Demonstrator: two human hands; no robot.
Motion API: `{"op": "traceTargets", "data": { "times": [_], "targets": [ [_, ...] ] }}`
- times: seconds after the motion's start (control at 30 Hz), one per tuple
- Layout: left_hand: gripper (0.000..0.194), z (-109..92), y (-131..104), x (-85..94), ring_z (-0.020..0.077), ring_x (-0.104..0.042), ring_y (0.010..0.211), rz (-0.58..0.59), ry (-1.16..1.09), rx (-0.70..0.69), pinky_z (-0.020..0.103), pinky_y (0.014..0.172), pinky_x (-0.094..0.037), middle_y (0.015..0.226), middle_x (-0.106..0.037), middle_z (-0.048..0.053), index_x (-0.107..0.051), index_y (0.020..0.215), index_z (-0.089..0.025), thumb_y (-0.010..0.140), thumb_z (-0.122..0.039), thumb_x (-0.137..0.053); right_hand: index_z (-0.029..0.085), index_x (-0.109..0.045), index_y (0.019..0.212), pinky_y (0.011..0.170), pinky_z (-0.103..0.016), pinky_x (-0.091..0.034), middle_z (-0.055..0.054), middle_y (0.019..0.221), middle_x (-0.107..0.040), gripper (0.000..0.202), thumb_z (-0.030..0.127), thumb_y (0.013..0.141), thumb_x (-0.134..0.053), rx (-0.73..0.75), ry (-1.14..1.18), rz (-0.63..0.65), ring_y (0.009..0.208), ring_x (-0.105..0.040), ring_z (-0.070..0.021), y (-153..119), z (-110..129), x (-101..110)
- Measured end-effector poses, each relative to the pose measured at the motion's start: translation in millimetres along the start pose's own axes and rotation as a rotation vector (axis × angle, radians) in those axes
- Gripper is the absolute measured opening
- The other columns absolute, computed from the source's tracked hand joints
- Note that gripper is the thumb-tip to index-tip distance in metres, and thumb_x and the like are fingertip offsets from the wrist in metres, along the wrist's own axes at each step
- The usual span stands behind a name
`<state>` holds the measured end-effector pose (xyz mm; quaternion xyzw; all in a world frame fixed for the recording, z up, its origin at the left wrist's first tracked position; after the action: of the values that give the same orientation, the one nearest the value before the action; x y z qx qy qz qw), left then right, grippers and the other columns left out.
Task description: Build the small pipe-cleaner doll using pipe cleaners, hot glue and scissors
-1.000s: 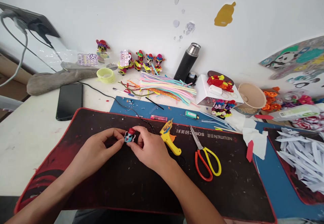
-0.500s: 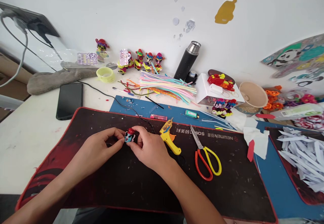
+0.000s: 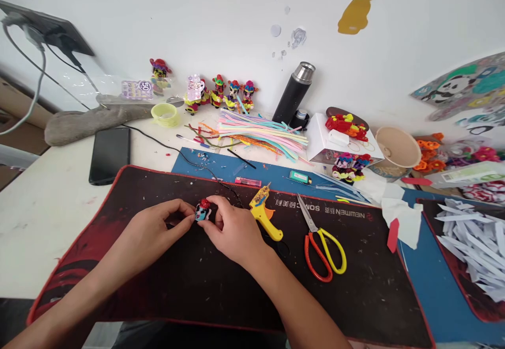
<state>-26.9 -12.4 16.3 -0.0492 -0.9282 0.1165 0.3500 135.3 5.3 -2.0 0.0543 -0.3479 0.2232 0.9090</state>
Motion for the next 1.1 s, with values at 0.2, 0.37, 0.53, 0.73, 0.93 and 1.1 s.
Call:
{"op": "traceTargets", "data": {
  "times": [0.2,0.37,0.53,0.73,0.93,1.1],
  "targets": [
    [0.025,-0.6,-1.4,1.5,0.025,-0.073,0.081,-0.002,-0.002,-0.026,0.033,0.074,-0.05,0.092,-0.082,0.001,-0.075,0.088,-0.028,0.089,-0.046,-0.058,0.024,-0.065,0.137,0.065,-0.026,-0.045,0.006,0.071,-0.065,0.044,0.032,0.096,-0.078,0.004,-0.008,-0.002,0.064,-0.064,-0.0151,0.5,-0.1,0.2],
    [0.026,-0.3,-3.0,2.1,0.0239,-0.072,0.079,0.013,-0.035,-0.045,0.032,0.07,-0.05,0.093,-0.082,0.001,-0.077,0.091,-0.029,0.091,-0.047,-0.058,0.024,-0.065,0.137,0.065,-0.027,-0.045,0.007,0.07,-0.064,0.044,0.032,0.095,-0.078,-0.003,0.012,-0.008,0.063,-0.063,-0.015,0.1,-0.5,1.0],
    [0.028,9.1,-5.6,1.8,0.0233,-0.073,0.082,0.041,-0.081,-0.045,0.031,0.071,-0.051,0.097,-0.082,0.001,-0.077,0.097,-0.029,0.095,-0.05,-0.058,0.025,-0.065,0.135,0.064,-0.026,-0.044,0.008,0.068,-0.062,0.042,0.031,0.095,-0.077,-0.032,0.1,-0.002,0.061,-0.061,-0.0143,-1.5,-2.6,2.3],
    [0.037,21.8,-3.1,0.1,0.0251,-0.075,0.093,0.05,-0.394,0.016,0.034,0.078,-0.058,0.101,-0.08,0.005,-0.07,0.113,-0.025,0.095,-0.057,-0.064,0.024,-0.065,0.136,0.064,-0.025,-0.044,0.008,0.068,-0.06,0.043,0.03,0.095,-0.075,-0.032,0.183,-0.014,0.061,-0.059,-0.0135,-2.5,-3.5,4.6],
    [0.049,12.9,0.9,-18.9,0.024,-0.073,0.082,0.228,-0.681,0.06,0.038,0.076,-0.061,0.087,-0.077,0.006,-0.067,0.122,-0.021,0.093,-0.06,-0.068,0.025,-0.065,0.137,0.062,-0.024,-0.045,0.007,0.07,-0.062,0.044,0.034,0.095,-0.076,-0.042,0.208,0.004,0.061,-0.059,-0.0135,-3.9,-5.6,4.7],
    [0.047,14.5,-0.1,-31.0,0.0221,-0.072,0.08,0.301,-0.822,0.113,0.034,0.072,-0.059,0.084,-0.075,0.005,-0.069,0.118,-0.02,0.091,-0.058,-0.073,0.024,-0.065,0.136,0.062,-0.025,-0.045,0.007,0.069,-0.06,0.044,0.037,0.095,-0.075,-0.031,0.225,-0.006,0.062,-0.058,-0.0141,-4.7,-5.3,5.2]
  ]
}}
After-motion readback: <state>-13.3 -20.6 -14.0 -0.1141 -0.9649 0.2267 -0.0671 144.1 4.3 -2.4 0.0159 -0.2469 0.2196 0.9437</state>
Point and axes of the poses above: each hand's wrist, its own y-axis towards the middle knuckle, its own x-axis out of the back of the hand, z = x × y, the point moved 9 cm from there along y, towards the middle knuckle
